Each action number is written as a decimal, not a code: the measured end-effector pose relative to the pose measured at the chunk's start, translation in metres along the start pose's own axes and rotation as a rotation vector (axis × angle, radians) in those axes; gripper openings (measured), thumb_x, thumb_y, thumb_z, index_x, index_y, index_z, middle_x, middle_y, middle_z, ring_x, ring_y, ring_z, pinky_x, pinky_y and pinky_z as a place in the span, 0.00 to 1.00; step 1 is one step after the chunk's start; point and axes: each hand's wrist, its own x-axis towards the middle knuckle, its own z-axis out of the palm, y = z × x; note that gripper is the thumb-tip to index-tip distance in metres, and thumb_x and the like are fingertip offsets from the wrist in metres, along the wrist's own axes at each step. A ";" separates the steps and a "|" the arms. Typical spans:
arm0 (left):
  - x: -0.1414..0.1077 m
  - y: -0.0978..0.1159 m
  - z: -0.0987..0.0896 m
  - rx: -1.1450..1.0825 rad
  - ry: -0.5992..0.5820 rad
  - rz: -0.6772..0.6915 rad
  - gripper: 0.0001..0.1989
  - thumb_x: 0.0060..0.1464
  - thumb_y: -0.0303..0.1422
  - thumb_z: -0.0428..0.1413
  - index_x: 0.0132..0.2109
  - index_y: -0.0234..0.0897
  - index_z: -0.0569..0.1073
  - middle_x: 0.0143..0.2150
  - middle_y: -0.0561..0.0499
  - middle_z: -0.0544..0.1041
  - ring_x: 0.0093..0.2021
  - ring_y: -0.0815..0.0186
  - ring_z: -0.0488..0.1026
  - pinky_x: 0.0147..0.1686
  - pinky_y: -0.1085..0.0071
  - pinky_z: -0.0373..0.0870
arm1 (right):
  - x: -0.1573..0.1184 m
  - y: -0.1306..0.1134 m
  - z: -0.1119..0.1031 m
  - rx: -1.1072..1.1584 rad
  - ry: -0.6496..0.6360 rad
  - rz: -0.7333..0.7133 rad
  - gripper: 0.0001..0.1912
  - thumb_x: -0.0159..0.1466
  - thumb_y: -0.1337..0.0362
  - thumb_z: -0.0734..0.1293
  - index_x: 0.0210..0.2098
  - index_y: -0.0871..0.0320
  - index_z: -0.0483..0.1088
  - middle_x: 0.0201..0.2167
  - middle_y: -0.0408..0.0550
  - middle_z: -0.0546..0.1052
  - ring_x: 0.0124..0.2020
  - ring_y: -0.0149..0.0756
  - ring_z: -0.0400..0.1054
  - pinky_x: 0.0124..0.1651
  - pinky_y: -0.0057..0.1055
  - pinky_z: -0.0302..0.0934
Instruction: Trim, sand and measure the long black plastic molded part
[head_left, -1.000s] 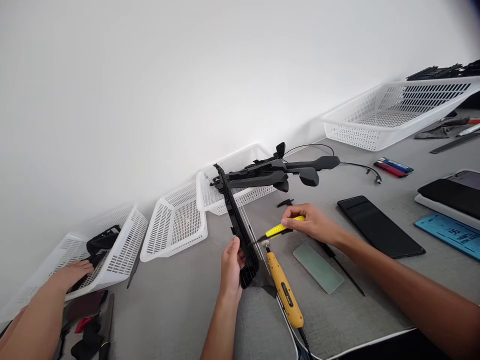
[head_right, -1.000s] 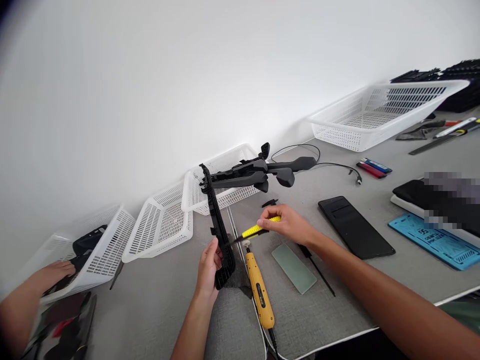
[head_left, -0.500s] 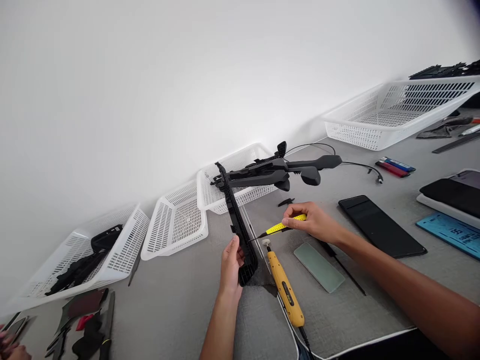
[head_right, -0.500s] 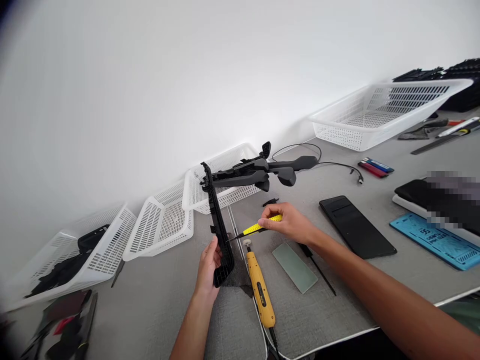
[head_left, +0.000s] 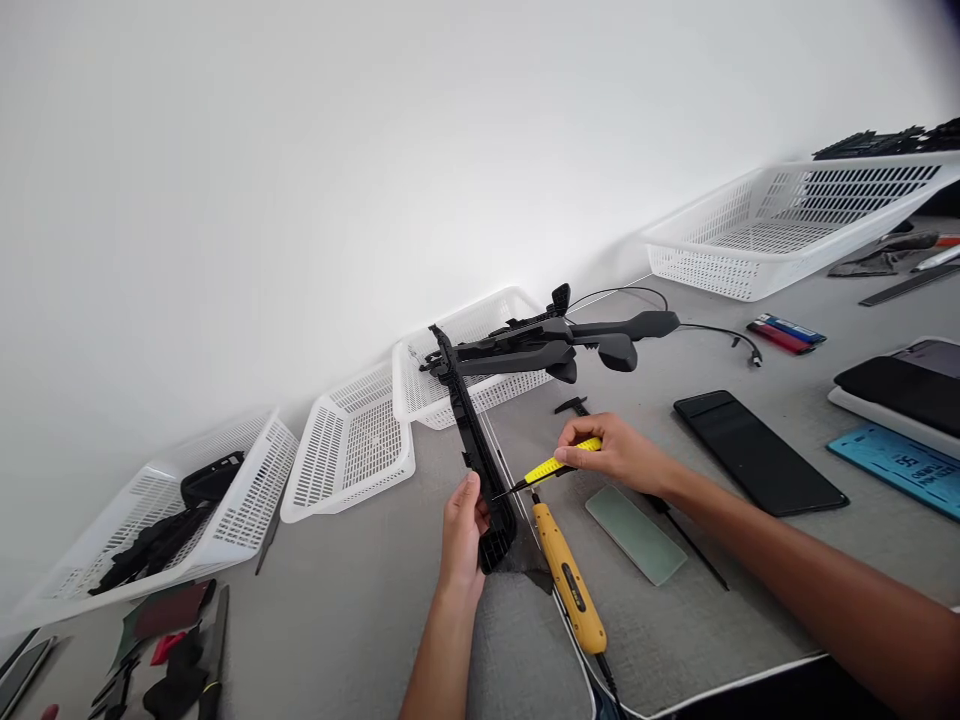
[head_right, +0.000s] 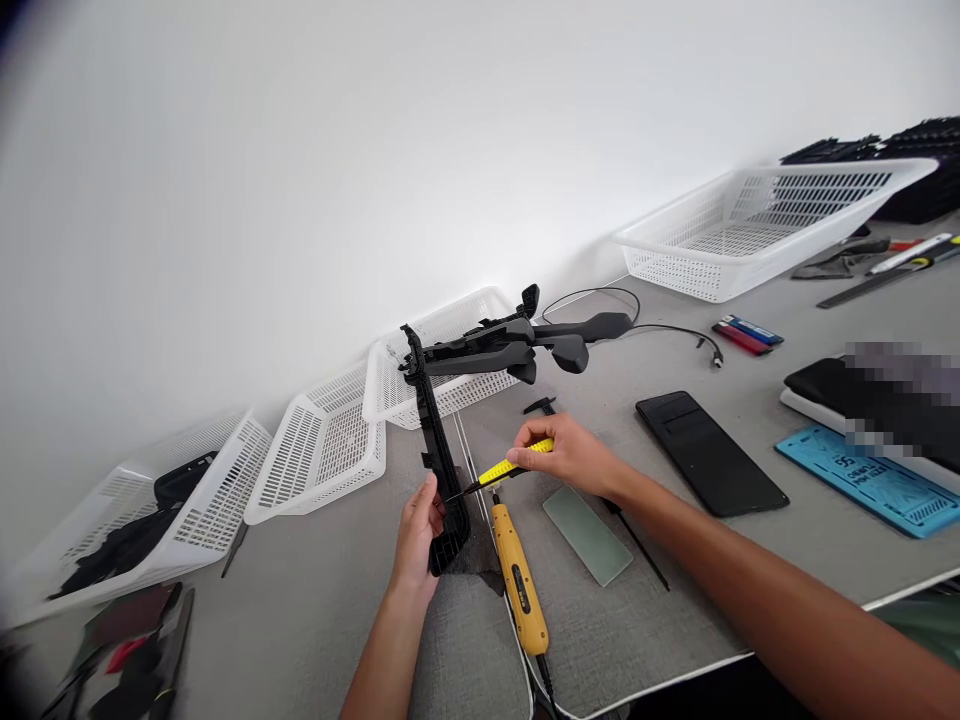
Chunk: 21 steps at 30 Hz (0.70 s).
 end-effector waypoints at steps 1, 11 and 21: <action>0.000 0.000 0.001 -0.001 -0.003 0.003 0.27 0.51 0.55 0.72 0.39 0.34 0.80 0.29 0.52 0.81 0.25 0.68 0.76 0.24 0.75 0.70 | 0.000 0.000 0.001 -0.006 0.012 -0.006 0.22 0.63 0.43 0.74 0.30 0.57 0.76 0.26 0.41 0.69 0.29 0.33 0.58 0.32 0.32 0.50; 0.001 -0.003 0.004 0.027 0.069 0.246 0.28 0.49 0.55 0.73 0.43 0.38 0.78 0.35 0.53 0.79 0.32 0.69 0.77 0.30 0.76 0.74 | -0.004 -0.009 0.012 0.042 -0.092 -0.060 0.24 0.66 0.40 0.71 0.41 0.56 0.77 0.35 0.45 0.76 0.33 0.36 0.65 0.36 0.32 0.56; 0.000 -0.008 0.003 0.125 -0.065 0.207 0.26 0.54 0.48 0.72 0.51 0.38 0.76 0.36 0.51 0.81 0.36 0.62 0.83 0.34 0.69 0.81 | -0.010 -0.017 0.015 -0.304 -0.105 -0.106 0.15 0.73 0.55 0.62 0.42 0.57 0.77 0.27 0.41 0.71 0.28 0.34 0.61 0.33 0.32 0.52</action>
